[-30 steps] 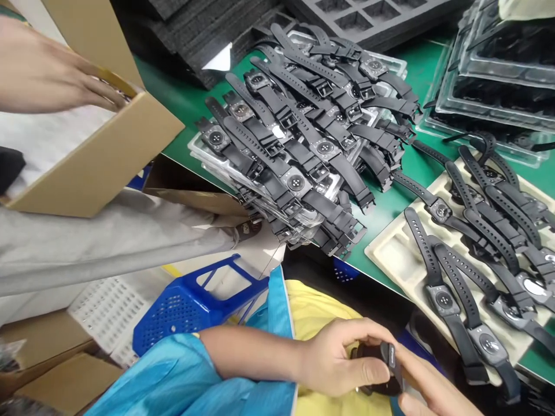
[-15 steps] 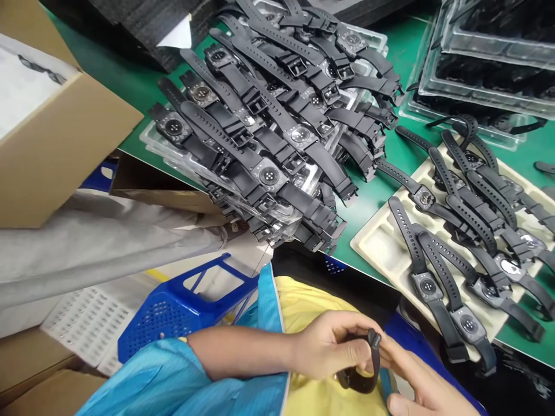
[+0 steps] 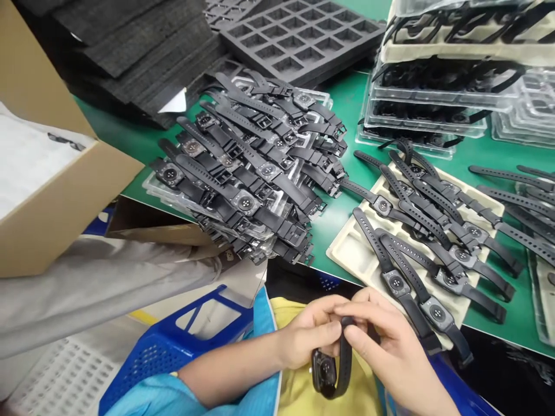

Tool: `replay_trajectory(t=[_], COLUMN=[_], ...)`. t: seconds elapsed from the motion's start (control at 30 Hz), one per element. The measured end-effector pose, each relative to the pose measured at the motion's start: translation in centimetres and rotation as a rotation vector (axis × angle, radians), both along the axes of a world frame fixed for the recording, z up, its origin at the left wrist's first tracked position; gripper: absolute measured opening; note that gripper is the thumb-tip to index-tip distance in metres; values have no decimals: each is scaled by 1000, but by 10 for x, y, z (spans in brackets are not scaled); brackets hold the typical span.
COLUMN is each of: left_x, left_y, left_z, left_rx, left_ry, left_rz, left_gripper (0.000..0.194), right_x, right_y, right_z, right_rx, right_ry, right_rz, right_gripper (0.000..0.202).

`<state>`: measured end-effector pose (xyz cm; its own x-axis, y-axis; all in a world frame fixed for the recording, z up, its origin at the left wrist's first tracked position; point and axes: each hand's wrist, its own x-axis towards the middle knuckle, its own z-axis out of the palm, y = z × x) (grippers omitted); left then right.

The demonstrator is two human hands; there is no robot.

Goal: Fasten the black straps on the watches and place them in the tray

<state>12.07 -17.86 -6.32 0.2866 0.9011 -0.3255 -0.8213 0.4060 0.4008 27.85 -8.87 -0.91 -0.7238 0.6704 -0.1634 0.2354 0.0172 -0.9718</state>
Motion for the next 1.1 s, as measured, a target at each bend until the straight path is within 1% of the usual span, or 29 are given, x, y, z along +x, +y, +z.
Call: replay_trajectory(t=[0.07,0.13,0.3,0.43,0.5,0.53,0.6,0.63,0.67,0.77,0.83,0.9,1.0,1.03,1.1], left_x=[-2,-5,-13,-17,-18,-19,-19,-18,-17,-11,-8,-5,-3,-4,-6], left_y=[4,9,19,21,22,23,25,27,28,31,32,31,31,31,32], left_z=[2,5,9,9,11,13,17,19,22,24,23,20,18,18,19], left_rx=[-3,-3,19,29,39,45,57,62,67,85,88,72,38,33,37], left_ry=[4,10,49,95,107,111,120,129,143,189,214,244,288,292,291], left_rz=[37,39,7,-13,21,56,148,198,245,334,332,300,282,275,241], left_gripper=[55,52,48,49,49,48,47,45,42,36,36,36,39,40,44], right_x=[-2,-5,-10,-7,-6,-5,-5,-6,-8,-11,-11,-10,-7,-6,-5], right_y=[1,2,14,22,18,13,-2,-10,-18,-31,-31,-27,-21,-20,-18], right_z=[-3,-3,6,12,11,10,4,1,-3,-13,-17,-19,-22,-22,-21], right_rx=[-107,-167,-138,-74,-28,4,95,160,236,445,517,544,555,536,447], right_ry=[61,68,-11,-30,-40,-45,-48,-40,-26,10,6,6,32,42,71], right_rz=[-36,-52,-27,38,30,6,-60,-96,-134,-271,-340,-333,-257,-244,-275], right_gripper=[18,17,13,16,14,17,36,44,47,34,26,25,26,26,27])
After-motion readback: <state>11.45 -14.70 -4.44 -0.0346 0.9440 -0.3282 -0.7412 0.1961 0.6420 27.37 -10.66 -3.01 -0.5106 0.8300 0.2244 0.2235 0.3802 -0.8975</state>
